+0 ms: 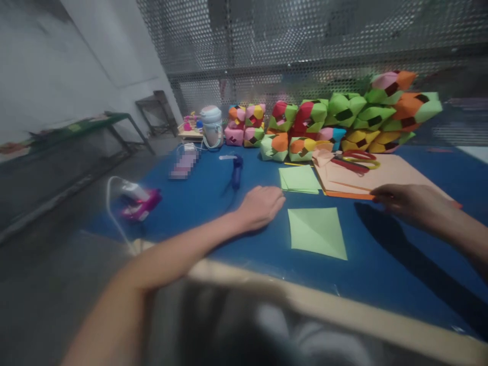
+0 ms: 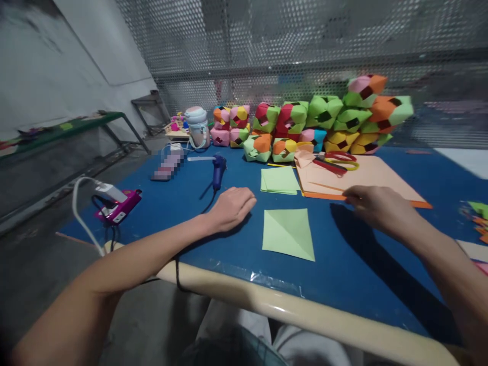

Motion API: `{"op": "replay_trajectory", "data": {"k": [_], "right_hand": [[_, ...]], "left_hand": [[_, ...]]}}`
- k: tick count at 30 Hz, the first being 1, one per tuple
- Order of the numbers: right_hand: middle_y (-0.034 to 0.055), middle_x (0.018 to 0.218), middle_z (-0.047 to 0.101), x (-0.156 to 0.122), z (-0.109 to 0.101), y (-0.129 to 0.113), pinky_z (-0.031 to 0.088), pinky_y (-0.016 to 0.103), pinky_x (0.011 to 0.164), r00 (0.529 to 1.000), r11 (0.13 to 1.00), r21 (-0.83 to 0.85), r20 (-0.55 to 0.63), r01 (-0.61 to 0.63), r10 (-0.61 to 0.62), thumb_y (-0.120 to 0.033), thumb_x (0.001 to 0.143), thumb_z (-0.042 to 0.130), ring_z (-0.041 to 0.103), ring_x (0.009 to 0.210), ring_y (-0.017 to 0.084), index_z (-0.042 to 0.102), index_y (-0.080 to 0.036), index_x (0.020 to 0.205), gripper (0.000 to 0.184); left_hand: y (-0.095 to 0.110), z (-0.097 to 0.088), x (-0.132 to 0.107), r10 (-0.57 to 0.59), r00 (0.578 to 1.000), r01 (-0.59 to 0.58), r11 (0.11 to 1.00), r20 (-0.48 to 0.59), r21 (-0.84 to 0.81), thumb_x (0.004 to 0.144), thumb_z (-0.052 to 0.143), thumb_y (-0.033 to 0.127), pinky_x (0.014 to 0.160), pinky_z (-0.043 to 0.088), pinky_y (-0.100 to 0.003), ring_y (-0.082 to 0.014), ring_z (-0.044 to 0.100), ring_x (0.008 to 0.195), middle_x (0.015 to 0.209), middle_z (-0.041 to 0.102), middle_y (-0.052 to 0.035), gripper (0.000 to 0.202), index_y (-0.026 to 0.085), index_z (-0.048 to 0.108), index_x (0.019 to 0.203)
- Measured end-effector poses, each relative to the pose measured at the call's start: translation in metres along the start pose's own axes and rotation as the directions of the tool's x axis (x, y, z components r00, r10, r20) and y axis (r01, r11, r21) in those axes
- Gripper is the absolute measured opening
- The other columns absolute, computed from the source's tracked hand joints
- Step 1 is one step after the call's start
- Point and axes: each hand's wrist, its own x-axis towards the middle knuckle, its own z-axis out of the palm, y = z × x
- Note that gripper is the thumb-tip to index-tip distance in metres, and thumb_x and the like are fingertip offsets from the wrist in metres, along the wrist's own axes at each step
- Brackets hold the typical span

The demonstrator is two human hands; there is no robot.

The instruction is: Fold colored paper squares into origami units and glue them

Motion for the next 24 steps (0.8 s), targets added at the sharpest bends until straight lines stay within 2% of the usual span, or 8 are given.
{"op": "replay_trajectory", "data": {"k": [3, 6, 9, 11, 13, 17, 22, 24], "right_hand": [[0.0125, 0.075, 0.067, -0.006, -0.003, -0.009, 0.034, 0.028, 0.061, 0.998, 0.99, 0.121, 0.003, 0.067, -0.068, -0.025, 0.084, 0.038, 0.055, 0.064, 0.018, 0.058, -0.016, 0.072, 0.025], [0.0101, 0.062, 0.062, -0.01, -0.005, -0.023, 0.032, 0.028, 0.059, 0.999, 0.984, 0.178, 0.037, -0.017, 0.01, -0.049, 0.087, 0.035, 0.053, 0.06, 0.018, 0.055, -0.017, 0.061, 0.046], [0.0087, 0.072, 0.064, -0.011, -0.002, -0.033, 0.034, 0.028, 0.06, 1.0, 0.946, 0.324, 0.006, 0.026, -0.029, -0.058, 0.083, 0.036, 0.055, 0.067, 0.019, 0.06, -0.016, 0.07, 0.05], [0.0078, 0.076, 0.065, -0.014, 0.001, -0.039, 0.038, 0.027, 0.062, 0.992, 0.859, 0.511, 0.087, 0.038, -0.095, -0.061, 0.083, 0.034, 0.056, 0.069, 0.018, 0.062, -0.016, 0.076, 0.054], [0.0065, 0.078, 0.066, -0.018, 0.004, -0.045, 0.04, 0.026, 0.063, 0.974, 0.782, 0.623, 0.169, 0.012, -0.15, -0.064, 0.083, 0.033, 0.057, 0.07, 0.017, 0.063, -0.015, 0.077, 0.057], [0.0023, 0.07, 0.062, -0.03, 0.01, -0.061, 0.036, 0.024, 0.054, 0.953, 0.758, 0.651, 0.206, 0.037, -0.223, -0.056, 0.073, 0.057, 0.052, 0.062, 0.013, 0.061, -0.015, 0.071, 0.041], [0.0018, 0.07, 0.061, -0.035, 0.015, -0.085, 0.04, 0.024, 0.054, 0.945, 0.507, 0.861, 0.195, -0.038, -0.261, -0.038, 0.072, 0.06, 0.053, 0.061, 0.013, 0.062, -0.013, 0.079, 0.026], [0.0014, 0.07, 0.061, -0.034, 0.012, -0.094, 0.041, 0.024, 0.055, 0.946, 0.444, 0.894, 0.193, -0.06, -0.259, -0.035, 0.07, 0.062, 0.053, 0.061, 0.012, 0.062, -0.013, 0.077, 0.022]], "left_hand": [[-0.005, 0.001, 0.0, -0.044, 0.999, 0.044, 0.999, -0.006, -0.016, 0.093, 0.03, 0.031, 0.065, 0.033, -0.028, -0.0142, 0.049, 0.061, 0.064, 0.056, -0.0015, 0.035, 0.018, 0.05, 0.068], [-0.008, 0.002, 0.002, -0.109, 0.993, 0.102, 0.987, -0.052, -0.128, 0.09, 0.035, 0.03, 0.062, 0.034, -0.027, -0.0129, 0.046, 0.058, 0.06, 0.051, 0.0, 0.032, 0.019, 0.047, 0.062], [-0.009, 0.003, 0.003, -0.162, 0.982, 0.132, 0.956, -0.096, -0.261, 0.085, 0.041, 0.027, 0.064, 0.039, -0.026, -0.0133, 0.051, 0.067, 0.072, 0.057, -0.0011, 0.018, 0.02, 0.051, 0.072], [-0.009, 0.003, 0.003, -0.186, 0.977, 0.145, 0.937, -0.103, -0.319, 0.081, 0.044, 0.022, 0.067, 0.042, -0.026, -0.0139, 0.054, 0.074, 0.083, 0.06, -0.0024, 0.01, 0.02, 0.054, 0.084], [-0.009, 0.004, 0.003, -0.197, 0.976, 0.153, 0.923, -0.092, -0.353, 0.079, 0.045, 0.018, 0.071, 0.045, -0.027, -0.0145, 0.056, 0.079, 0.091, 0.06, -0.0039, 0.016, 0.02, 0.054, 0.092], [-0.004, 0.004, 0.004, -0.234, 0.972, 0.201, 0.876, -0.023, -0.439, 0.079, 0.048, 0.019, 0.078, 0.047, -0.031, -0.0161, 0.059, 0.084, 0.096, 0.062, -0.0055, 0.015, 0.019, 0.056, 0.092], [0.007, 0.002, 0.005, -0.324, 0.941, 0.307, 0.69, 0.101, -0.655, 0.076, 0.055, 0.026, 0.082, 0.049, -0.032, -0.0175, 0.06, 0.095, 0.108, 0.063, -0.0068, 0.03, 0.019, 0.054, 0.105], [0.01, 0.002, 0.006, -0.321, 0.938, 0.317, 0.644, 0.131, -0.696, 0.073, 0.057, 0.023, 0.08, 0.05, -0.031, -0.0174, 0.059, 0.096, 0.107, 0.063, -0.0065, 0.033, 0.019, 0.055, 0.105]]}}
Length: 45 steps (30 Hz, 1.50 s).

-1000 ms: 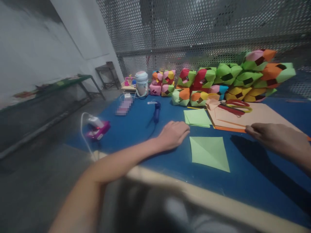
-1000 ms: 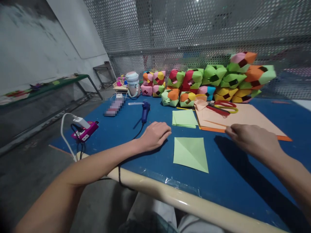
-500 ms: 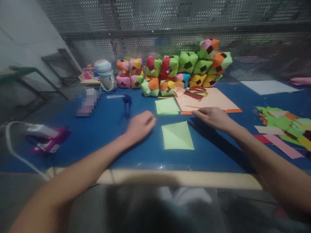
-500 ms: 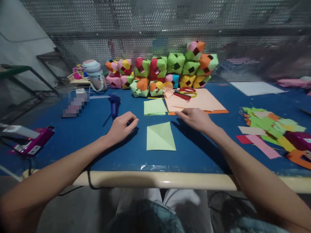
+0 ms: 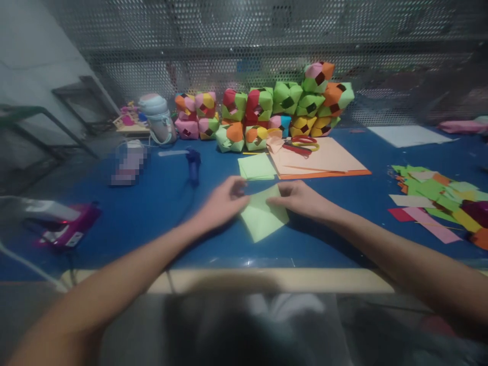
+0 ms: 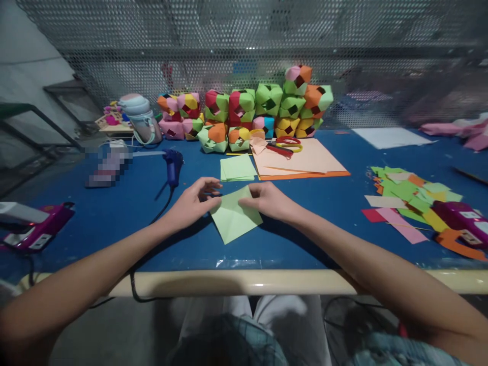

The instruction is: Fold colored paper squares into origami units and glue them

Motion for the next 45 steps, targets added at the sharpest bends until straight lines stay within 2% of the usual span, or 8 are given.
{"op": "replay_trajectory", "data": {"k": [4, 9, 19, 22, 29, 32, 37, 45], "right_hand": [[-0.0002, 0.065, 0.058, 0.007, 0.009, -0.011, 0.038, 0.023, 0.053, 0.997, 1.0, 0.009, -0.07, 0.014, -0.013, -0.033, 0.067, 0.062, 0.05, 0.058, 0.011, 0.06, -0.014, 0.071, 0.02], [0.001, 0.074, 0.058, 0.013, 0.017, 0.0, 0.038, 0.024, 0.057, 0.985, 0.982, -0.119, -0.074, 0.145, -0.155, -0.028, 0.066, 0.058, 0.05, 0.064, 0.012, 0.059, -0.013, 0.083, 0.023], [0.0008, 0.069, 0.057, 0.013, 0.025, 0.026, 0.037, 0.024, 0.056, 0.943, 0.864, -0.428, -0.07, 0.266, -0.325, -0.033, 0.073, 0.051, 0.047, 0.059, 0.013, 0.058, -0.015, 0.085, 0.022], [0.0038, 0.072, 0.062, 0.013, 0.027, 0.031, 0.04, 0.027, 0.061, 0.913, 0.795, -0.513, -0.05, 0.324, -0.405, -0.034, 0.077, 0.048, 0.052, 0.064, 0.016, 0.06, -0.017, 0.084, 0.022], [0.0072, 0.09, 0.07, 0.017, 0.022, 0.042, 0.046, 0.034, 0.067, 0.806, 0.635, -0.605, 0.02, 0.481, -0.592, -0.029, 0.082, 0.046, 0.062, 0.076, 0.021, 0.063, -0.02, 0.092, 0.022], [0.0068, 0.087, 0.07, 0.018, 0.019, 0.044, 0.047, 0.033, 0.066, 0.784, 0.596, -0.639, 0.019, 0.487, -0.62, -0.028, 0.082, 0.047, 0.063, 0.075, 0.021, 0.062, -0.021, 0.095, 0.021], [0.0064, 0.085, 0.069, 0.019, 0.019, 0.044, 0.048, 0.032, 0.064, 0.792, 0.622, -0.637, -0.03, 0.455, -0.61, -0.024, 0.08, 0.048, 0.062, 0.072, 0.02, 0.061, -0.02, 0.097, 0.022], [0.0101, 0.091, 0.069, 0.018, 0.022, 0.042, 0.047, 0.035, 0.068, 0.787, 0.599, -0.649, 0.0, 0.47, -0.618, -0.022, 0.08, 0.047, 0.061, 0.078, 0.022, 0.06, -0.016, 0.102, 0.026]], "left_hand": [[-0.004, -0.001, 0.001, -0.023, 0.999, 0.022, 1.0, 0.036, 0.022, 0.069, 0.052, 0.015, 0.069, 0.049, -0.027, -0.0157, 0.06, 0.083, 0.09, 0.066, -0.0024, 0.02, 0.018, 0.061, 0.087], [-0.012, -0.002, 0.004, -0.056, 0.998, 0.057, 0.997, -0.031, 0.042, 0.068, 0.051, 0.015, 0.06, 0.043, -0.024, -0.0124, 0.054, 0.067, 0.073, 0.063, 0.001, 0.009, 0.017, 0.058, 0.073], [-0.023, 0.008, 0.003, 0.099, 0.993, -0.118, 0.896, 0.067, 0.429, 0.066, 0.051, 0.011, 0.07, 0.041, -0.031, -0.0176, 0.051, 0.075, 0.078, 0.064, -0.0015, 0.014, 0.018, 0.059, 0.075], [-0.023, 0.009, 0.002, 0.167, 0.978, -0.206, 0.868, 0.126, 0.452, 0.069, 0.047, 0.01, 0.077, 0.041, -0.032, -0.0178, 0.052, 0.082, 0.087, 0.065, -0.0024, 0.023, 0.018, 0.058, 0.087], [-0.022, 0.006, 0.001, 0.199, 0.948, -0.298, 0.833, 0.249, 0.466, 0.069, 0.039, 0.005, 0.074, 0.04, -0.028, -0.0164, 0.05, 0.079, 0.082, 0.061, -0.003, 0.023, 0.017, 0.054, 0.082], [-0.022, 0.004, 0.002, 0.176, 0.95, -0.28, 0.846, 0.257, 0.453, 0.069, 0.039, 0.004, 0.073, 0.04, -0.027, -0.0163, 0.051, 0.081, 0.083, 0.06, -0.0033, 0.023, 0.018, 0.053, 0.081], [-0.023, 0.001, 0.004, 0.158, 0.955, -0.262, 0.848, 0.252, 0.461, 0.069, 0.04, 0.005, 0.072, 0.04, -0.027, -0.0168, 0.051, 0.081, 0.083, 0.06, -0.0031, 0.022, 0.018, 0.053, 0.081], [-0.024, -0.009, 0.008, 0.174, 0.955, -0.264, 0.871, 0.242, 0.415, 0.068, 0.043, 0.005, 0.066, 0.037, -0.026, -0.0136, 0.047, 0.069, 0.075, 0.057, -0.0015, 0.017, 0.016, 0.054, 0.076]]}}
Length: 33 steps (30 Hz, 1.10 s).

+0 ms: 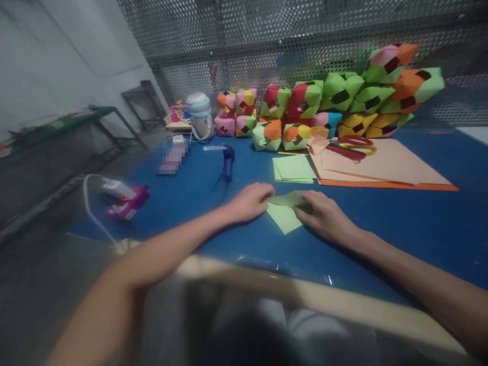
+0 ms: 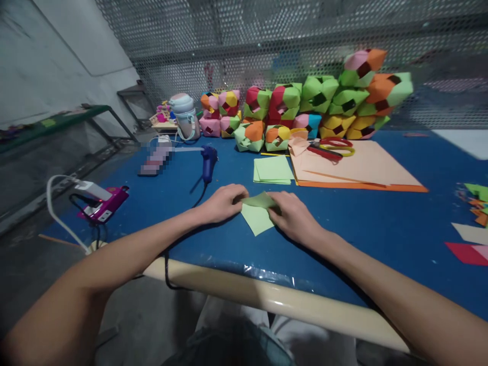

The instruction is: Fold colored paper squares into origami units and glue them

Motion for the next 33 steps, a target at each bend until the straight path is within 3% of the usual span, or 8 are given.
{"op": "replay_trajectory", "data": {"k": [8, 15, 23, 29, 33], "right_hand": [[0.0063, 0.089, 0.068, 0.003, -0.013, 0.0, 0.046, 0.031, 0.068, 0.986, 0.985, 0.069, 0.071, -0.156, 0.151, -0.015, 0.072, 0.05, 0.06, 0.075, 0.02, 0.061, -0.017, 0.103, 0.033], [0.0064, 0.096, 0.067, 0.003, -0.012, 0.001, 0.046, 0.029, 0.069, 0.982, 0.961, 0.201, 0.027, -0.189, 0.187, -0.017, 0.071, 0.054, 0.059, 0.079, 0.018, 0.059, -0.016, 0.104, 0.034], [0.0064, 0.088, 0.066, 0.002, -0.009, 0.002, 0.039, 0.029, 0.07, 0.997, 0.998, 0.056, 0.08, -0.01, 0.006, -0.006, 0.071, 0.049, 0.055, 0.077, 0.017, 0.061, -0.016, 0.094, 0.028], [0.0088, 0.086, 0.066, 0.002, -0.013, 0.003, 0.032, 0.03, 0.07, 0.961, 0.967, -0.125, 0.195, 0.223, -0.196, -0.004, 0.076, 0.045, 0.051, 0.08, 0.02, 0.061, -0.015, 0.104, 0.034], [0.0105, 0.092, 0.067, 0.004, -0.017, -0.001, 0.029, 0.031, 0.07, 0.932, 0.928, -0.206, 0.259, 0.311, -0.255, -0.005, 0.084, 0.041, 0.049, 0.079, 0.019, 0.06, -0.014, 0.105, 0.03]], "left_hand": [[-0.006, -0.002, -0.001, -0.048, 0.999, 0.047, 0.976, -0.003, -0.212, 0.071, 0.05, 0.011, 0.06, 0.037, -0.023, -0.0099, 0.048, 0.063, 0.069, 0.056, 0.0021, 0.011, 0.015, 0.057, 0.079], [0.0, -0.002, -0.001, -0.072, 0.997, 0.072, 0.981, 0.008, -0.183, 0.072, 0.051, 0.012, 0.061, 0.039, -0.024, -0.0111, 0.051, 0.066, 0.074, 0.059, 0.0004, 0.011, 0.015, 0.057, 0.081], [-0.003, -0.005, -0.002, 0.12, 0.991, -0.114, 0.988, 0.058, -0.103, 0.071, 0.043, 0.002, 0.083, 0.043, -0.03, -0.0147, 0.055, 0.092, 0.1, 0.062, -0.0042, 0.039, 0.017, 0.056, 0.104], [-0.005, -0.007, -0.002, 0.221, 0.96, -0.211, 0.975, 0.172, -0.076, 0.079, 0.039, 0.006, 0.081, 0.044, -0.03, -0.0153, 0.054, 0.092, 0.1, 0.063, -0.0066, 0.035, 0.017, 0.057, 0.107], [-0.005, -0.009, -0.001, 0.291, 0.931, -0.286, 0.957, 0.222, -0.055, 0.083, 0.036, 0.009, 0.082, 0.043, -0.031, -0.0165, 0.053, 0.092, 0.099, 0.065, -0.0082, 0.033, 0.017, 0.058, 0.107]]}}
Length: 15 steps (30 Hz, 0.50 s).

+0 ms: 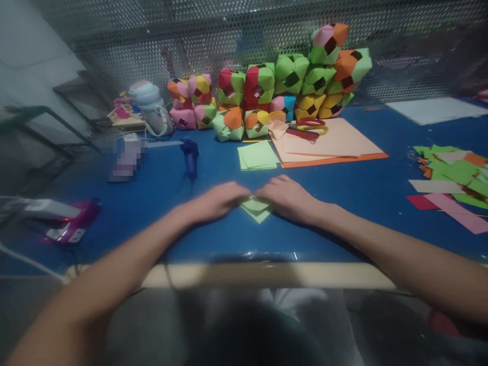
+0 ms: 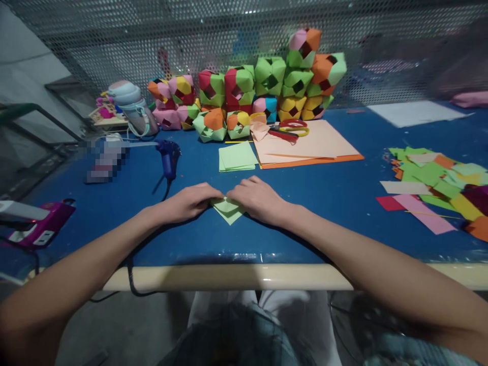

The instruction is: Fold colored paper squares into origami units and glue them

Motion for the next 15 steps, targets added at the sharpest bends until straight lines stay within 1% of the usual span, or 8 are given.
{"op": "replay_trajectory", "data": {"k": [3, 5, 8, 11, 15], "right_hand": [[0.0095, 0.094, 0.068, 0.001, -0.002, -0.001, 0.028, 0.03, 0.069, 0.999, 0.998, -0.039, 0.018, 0.045, -0.045, -0.005, 0.087, 0.036, 0.049, 0.078, 0.019, 0.059, -0.015, 0.108, 0.033], [0.0085, 0.086, 0.068, 0.0, -0.005, -0.001, 0.027, 0.031, 0.069, 0.995, 0.994, -0.072, 0.048, 0.088, -0.084, -0.006, 0.088, 0.035, 0.048, 0.075, 0.019, 0.06, -0.014, 0.105, 0.031], [0.0071, 0.076, 0.066, -0.005, -0.012, 0.001, 0.027, 0.031, 0.07, 0.988, 0.986, -0.11, 0.099, 0.128, -0.117, -0.01, 0.091, 0.035, 0.047, 0.071, 0.018, 0.062, -0.014, 0.096, 0.028], [0.0053, 0.071, 0.063, -0.012, -0.022, 0.002, 0.028, 0.03, 0.069, 0.985, 0.986, -0.122, 0.145, 0.113, -0.095, -0.012, 0.091, 0.035, 0.046, 0.066, 0.016, 0.062, -0.015, 0.088, 0.028], [0.0043, 0.07, 0.063, -0.017, -0.033, 0.002, 0.03, 0.029, 0.069, 0.979, 0.993, -0.101, 0.202, 0.062, -0.04, -0.01, 0.088, 0.038, 0.048, 0.063, 0.015, 0.062, -0.015, 0.084, 0.025]], "left_hand": [[0.002, -0.004, 0.0, 0.019, 0.999, -0.02, 0.999, 0.044, 0.041, 0.084, 0.035, 0.01, 0.082, 0.042, -0.03, -0.017, 0.053, 0.091, 0.1, 0.064, -0.0086, 0.032, 0.016, 0.058, 0.105], [0.004, -0.007, 0.0, 0.014, 0.996, -0.022, 0.996, 0.087, 0.089, 0.085, 0.035, 0.01, 0.079, 0.042, -0.029, -0.0171, 0.053, 0.089, 0.098, 0.064, -0.0084, 0.031, 0.016, 0.058, 0.103], [0.008, -0.01, 0.0, 0.01, 0.991, -0.033, 0.984, 0.131, 0.173, 0.085, 0.034, 0.011, 0.072, 0.04, -0.026, -0.0162, 0.051, 0.082, 0.091, 0.063, -0.0071, 0.029, 0.017, 0.059, 0.1], [0.01, -0.012, -0.001, 0.023, 0.988, -0.062, 0.966, 0.154, 0.25, 0.085, 0.034, 0.011, 0.068, 0.037, -0.025, -0.0158, 0.049, 0.08, 0.088, 0.061, -0.0064, 0.027, 0.017, 0.059, 0.095], [0.012, -0.014, -0.002, 0.023, 0.983, -0.085, 0.936, 0.182, 0.342, 0.084, 0.036, 0.011, 0.065, 0.035, -0.026, -0.0168, 0.047, 0.078, 0.084, 0.06, -0.0066, 0.024, 0.016, 0.059, 0.089]]}}
